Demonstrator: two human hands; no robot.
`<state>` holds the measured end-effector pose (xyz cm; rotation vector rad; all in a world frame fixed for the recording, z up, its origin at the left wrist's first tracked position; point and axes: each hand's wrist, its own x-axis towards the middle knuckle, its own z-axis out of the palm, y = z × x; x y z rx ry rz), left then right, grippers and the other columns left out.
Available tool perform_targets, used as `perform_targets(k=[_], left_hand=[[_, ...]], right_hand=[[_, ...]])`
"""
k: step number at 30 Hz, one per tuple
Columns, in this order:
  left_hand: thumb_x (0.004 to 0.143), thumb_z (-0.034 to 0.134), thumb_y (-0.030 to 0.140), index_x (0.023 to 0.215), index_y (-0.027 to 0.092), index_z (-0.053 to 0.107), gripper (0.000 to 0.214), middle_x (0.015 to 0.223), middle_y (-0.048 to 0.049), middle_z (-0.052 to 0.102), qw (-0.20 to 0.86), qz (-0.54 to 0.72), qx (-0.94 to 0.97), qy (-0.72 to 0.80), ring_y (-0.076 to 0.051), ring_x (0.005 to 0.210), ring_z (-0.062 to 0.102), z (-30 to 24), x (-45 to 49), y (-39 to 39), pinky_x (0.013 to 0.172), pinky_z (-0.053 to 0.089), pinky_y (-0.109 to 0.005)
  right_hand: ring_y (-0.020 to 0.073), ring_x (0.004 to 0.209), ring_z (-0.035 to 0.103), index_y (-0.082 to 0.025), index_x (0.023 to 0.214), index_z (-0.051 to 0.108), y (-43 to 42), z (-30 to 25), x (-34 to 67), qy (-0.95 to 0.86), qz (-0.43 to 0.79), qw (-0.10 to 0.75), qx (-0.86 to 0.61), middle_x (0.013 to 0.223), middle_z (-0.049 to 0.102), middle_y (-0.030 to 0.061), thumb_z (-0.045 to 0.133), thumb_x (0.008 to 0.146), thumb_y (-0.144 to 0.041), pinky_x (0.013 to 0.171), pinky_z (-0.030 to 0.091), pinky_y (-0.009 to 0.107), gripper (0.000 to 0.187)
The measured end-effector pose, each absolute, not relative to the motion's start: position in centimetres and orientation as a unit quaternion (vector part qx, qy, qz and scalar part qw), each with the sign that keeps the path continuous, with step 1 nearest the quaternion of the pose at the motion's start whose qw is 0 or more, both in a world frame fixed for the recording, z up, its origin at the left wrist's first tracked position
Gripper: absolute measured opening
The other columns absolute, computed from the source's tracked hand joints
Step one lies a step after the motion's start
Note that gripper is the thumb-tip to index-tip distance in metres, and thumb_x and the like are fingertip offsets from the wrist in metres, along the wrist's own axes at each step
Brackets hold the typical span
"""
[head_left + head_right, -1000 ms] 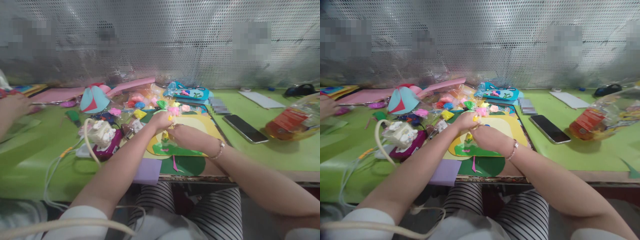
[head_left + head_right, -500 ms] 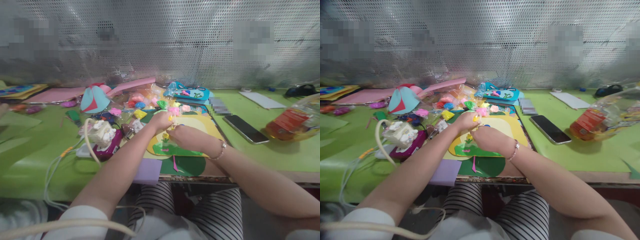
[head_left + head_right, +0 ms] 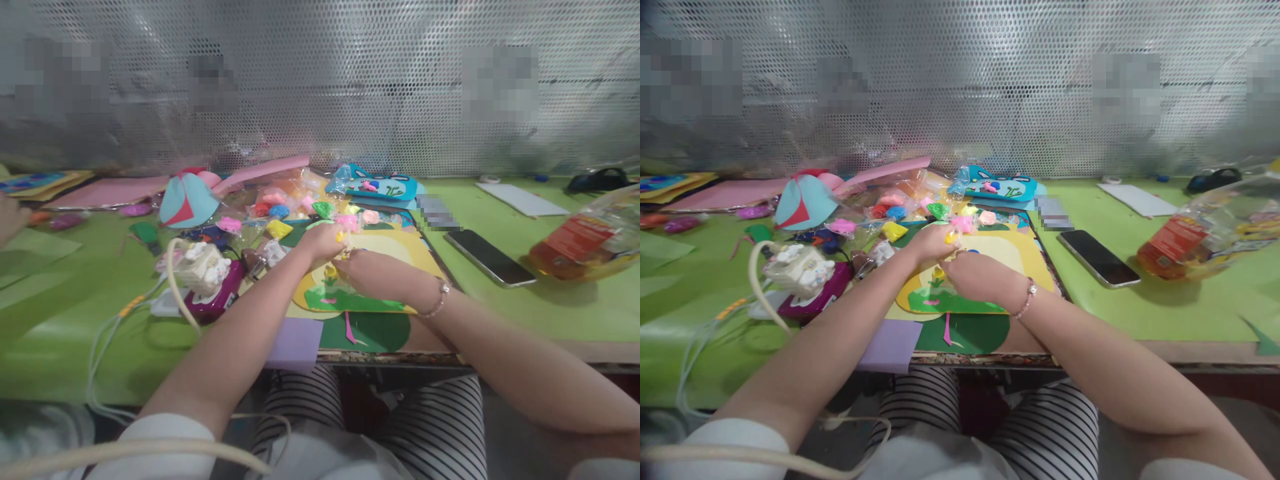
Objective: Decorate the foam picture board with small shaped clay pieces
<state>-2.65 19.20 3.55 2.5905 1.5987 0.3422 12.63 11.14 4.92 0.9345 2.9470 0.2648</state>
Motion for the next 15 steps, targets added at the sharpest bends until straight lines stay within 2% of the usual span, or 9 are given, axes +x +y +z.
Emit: perform_targets(k=[15], left_hand=[[0.076,0.052,0.04,0.095,0.018,0.063,0.031,0.099,-0.0097,0.068,0.031,0.129,0.85,0.509,-0.025,0.091,0.063,3.22,-2.94,19.32,0.074,0.046,-0.03]], right_hand=[[0.0145,0.063,0.052,-0.012,0.083,0.061,10.78,5.74,12.37,0.949,0.076,0.011,0.306,0.074,0.063,0.0076,0.041,0.084,-0.006,0.058,0.033,0.027,0.021]])
